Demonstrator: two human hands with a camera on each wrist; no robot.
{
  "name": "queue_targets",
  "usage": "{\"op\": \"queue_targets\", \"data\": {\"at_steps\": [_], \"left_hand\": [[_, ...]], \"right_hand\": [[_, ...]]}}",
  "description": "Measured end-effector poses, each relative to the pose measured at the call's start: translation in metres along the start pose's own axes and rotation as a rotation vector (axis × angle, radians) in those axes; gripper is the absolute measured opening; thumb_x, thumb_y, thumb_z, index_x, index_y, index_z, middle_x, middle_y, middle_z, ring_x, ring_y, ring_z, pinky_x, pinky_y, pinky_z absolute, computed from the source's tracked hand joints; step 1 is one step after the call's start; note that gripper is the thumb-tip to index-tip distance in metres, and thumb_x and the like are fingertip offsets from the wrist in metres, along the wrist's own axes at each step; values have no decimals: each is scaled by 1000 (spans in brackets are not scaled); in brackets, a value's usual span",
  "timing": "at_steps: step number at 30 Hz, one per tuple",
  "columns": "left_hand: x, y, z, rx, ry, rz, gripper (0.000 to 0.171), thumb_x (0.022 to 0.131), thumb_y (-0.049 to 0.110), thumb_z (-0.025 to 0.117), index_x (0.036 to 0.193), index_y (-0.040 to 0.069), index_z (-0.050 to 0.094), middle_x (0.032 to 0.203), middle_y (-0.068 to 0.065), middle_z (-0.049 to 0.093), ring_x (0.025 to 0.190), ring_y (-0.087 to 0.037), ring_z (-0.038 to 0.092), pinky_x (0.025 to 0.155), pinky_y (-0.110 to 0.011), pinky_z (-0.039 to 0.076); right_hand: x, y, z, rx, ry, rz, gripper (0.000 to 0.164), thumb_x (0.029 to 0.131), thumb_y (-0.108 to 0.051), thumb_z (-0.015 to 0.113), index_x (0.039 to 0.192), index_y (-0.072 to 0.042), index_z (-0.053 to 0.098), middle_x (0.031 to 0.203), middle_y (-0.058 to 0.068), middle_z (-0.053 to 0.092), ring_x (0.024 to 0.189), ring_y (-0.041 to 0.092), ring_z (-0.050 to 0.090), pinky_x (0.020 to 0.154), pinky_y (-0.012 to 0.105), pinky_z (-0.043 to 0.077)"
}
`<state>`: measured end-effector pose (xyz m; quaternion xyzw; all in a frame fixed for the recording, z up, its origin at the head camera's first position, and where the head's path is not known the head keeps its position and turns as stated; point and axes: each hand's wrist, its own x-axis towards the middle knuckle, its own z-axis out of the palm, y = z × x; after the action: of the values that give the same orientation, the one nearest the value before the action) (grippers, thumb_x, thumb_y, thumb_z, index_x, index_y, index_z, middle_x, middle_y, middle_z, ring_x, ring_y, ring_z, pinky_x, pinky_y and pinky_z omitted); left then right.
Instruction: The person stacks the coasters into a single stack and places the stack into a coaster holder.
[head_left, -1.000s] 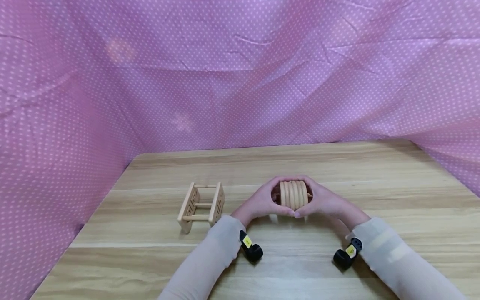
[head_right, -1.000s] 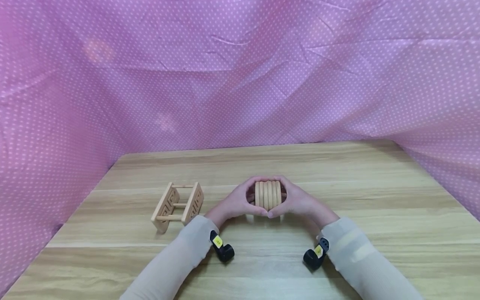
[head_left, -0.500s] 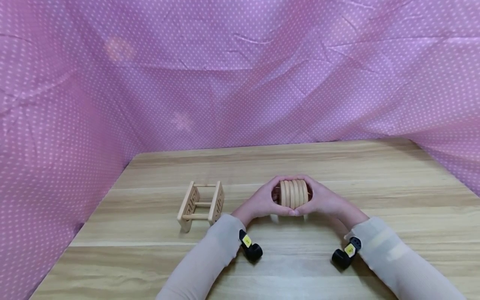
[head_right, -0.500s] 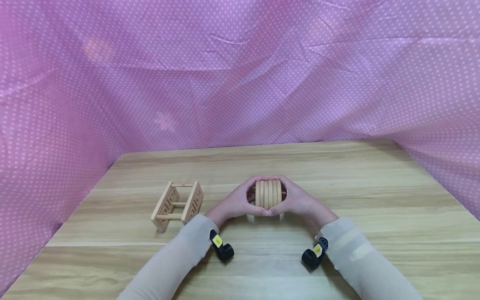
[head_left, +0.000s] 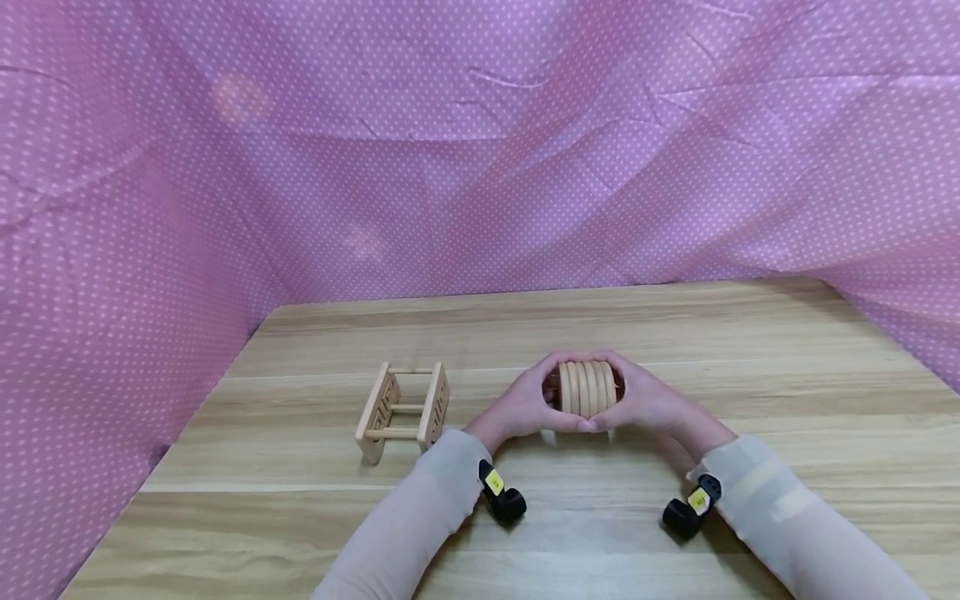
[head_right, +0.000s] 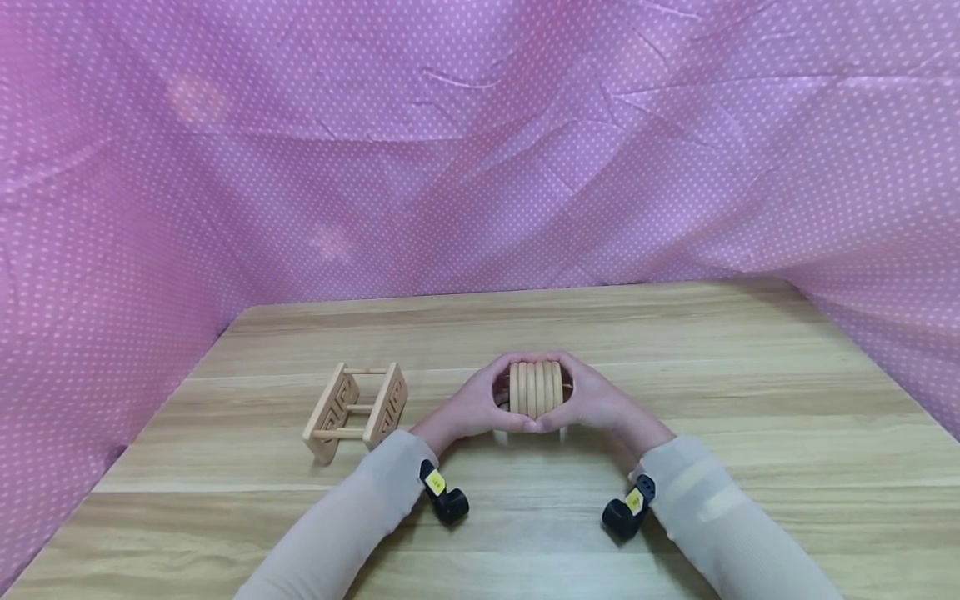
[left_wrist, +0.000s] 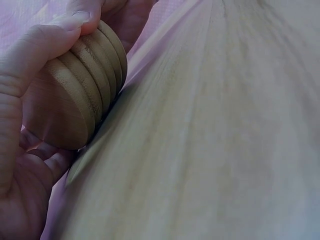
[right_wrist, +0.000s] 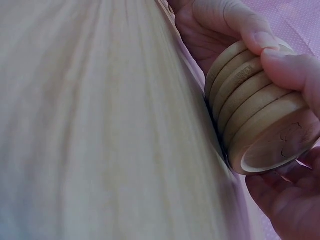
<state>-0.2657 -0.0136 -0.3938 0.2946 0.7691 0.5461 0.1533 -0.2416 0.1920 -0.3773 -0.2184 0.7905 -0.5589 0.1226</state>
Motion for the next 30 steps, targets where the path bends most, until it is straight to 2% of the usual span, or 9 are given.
{"op": "queue_targets", "data": {"at_steps": [10, 17, 25, 30], "left_hand": [[-6, 7, 1, -37, 9, -7, 79, 63, 15, 85, 130, 27, 45, 119, 4, 55, 105, -10, 54, 91, -25, 47], [-8, 11, -1, -1, 42, -19, 80, 62, 18, 86, 130, 30, 46, 117, 8, 55, 105, -8, 54, 93, -25, 45], [-8, 17, -5, 14, 30, 8, 78, 64, 17, 85, 130, 30, 45, 116, 8, 55, 105, -7, 54, 92, -24, 45], [-11, 28, -8, 29, 22, 36, 81, 62, 16, 85, 131, 29, 44, 117, 7, 55, 105, -7, 54, 92, -24, 46]], "right_hand": [[0, -2, 2, -3, -5, 19, 79, 60, -8, 81, 126, -4, 39, 112, 17, 51, 96, 25, 53, 82, 34, 50], [0, -8, 2, -10, 9, 23, 82, 60, -10, 83, 129, -4, 39, 114, 17, 51, 97, 24, 53, 84, 33, 49], [-3, -20, 1, -21, 17, 27, 84, 59, -9, 81, 130, -4, 38, 115, 17, 51, 97, 25, 53, 83, 34, 50], [-7, -29, 1, -37, 33, 12, 85, 59, -9, 82, 132, -6, 37, 118, 16, 50, 99, 26, 52, 83, 35, 49]]}}
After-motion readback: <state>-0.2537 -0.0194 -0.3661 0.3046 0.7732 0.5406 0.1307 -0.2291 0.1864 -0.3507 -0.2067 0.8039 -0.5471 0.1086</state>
